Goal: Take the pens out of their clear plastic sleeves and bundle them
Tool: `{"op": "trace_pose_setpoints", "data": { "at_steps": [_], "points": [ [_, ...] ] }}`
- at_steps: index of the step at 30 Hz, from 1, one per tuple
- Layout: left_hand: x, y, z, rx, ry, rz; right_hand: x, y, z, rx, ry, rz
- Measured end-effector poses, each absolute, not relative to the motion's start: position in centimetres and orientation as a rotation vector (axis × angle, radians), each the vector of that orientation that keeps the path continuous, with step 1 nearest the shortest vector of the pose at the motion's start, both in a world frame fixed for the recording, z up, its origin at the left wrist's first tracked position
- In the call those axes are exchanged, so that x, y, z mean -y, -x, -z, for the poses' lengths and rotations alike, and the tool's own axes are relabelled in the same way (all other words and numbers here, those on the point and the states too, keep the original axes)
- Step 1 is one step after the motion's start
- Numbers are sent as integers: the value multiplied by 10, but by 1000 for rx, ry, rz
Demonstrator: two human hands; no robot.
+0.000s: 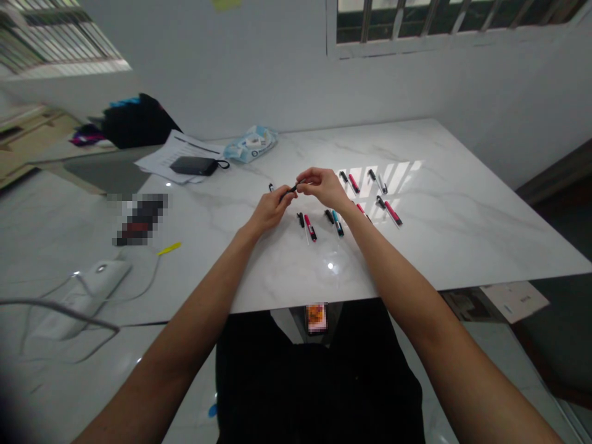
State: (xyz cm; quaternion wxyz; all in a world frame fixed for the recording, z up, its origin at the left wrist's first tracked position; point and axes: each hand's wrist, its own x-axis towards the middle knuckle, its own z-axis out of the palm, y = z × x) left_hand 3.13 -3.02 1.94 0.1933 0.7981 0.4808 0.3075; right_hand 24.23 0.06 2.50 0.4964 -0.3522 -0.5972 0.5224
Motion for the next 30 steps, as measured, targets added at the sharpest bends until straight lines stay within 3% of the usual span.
{"op": "trace_pose_setpoints", "data": {
  "at_steps": [20,30],
  "points": [
    [38,-31,-28,-1507,-2406,-642,5,-251,-28,1843,1159,-831],
    [42,-31,-32,-1559,-2437,-571,6,-249,-27,1866,1125,-905]
  ]
}}
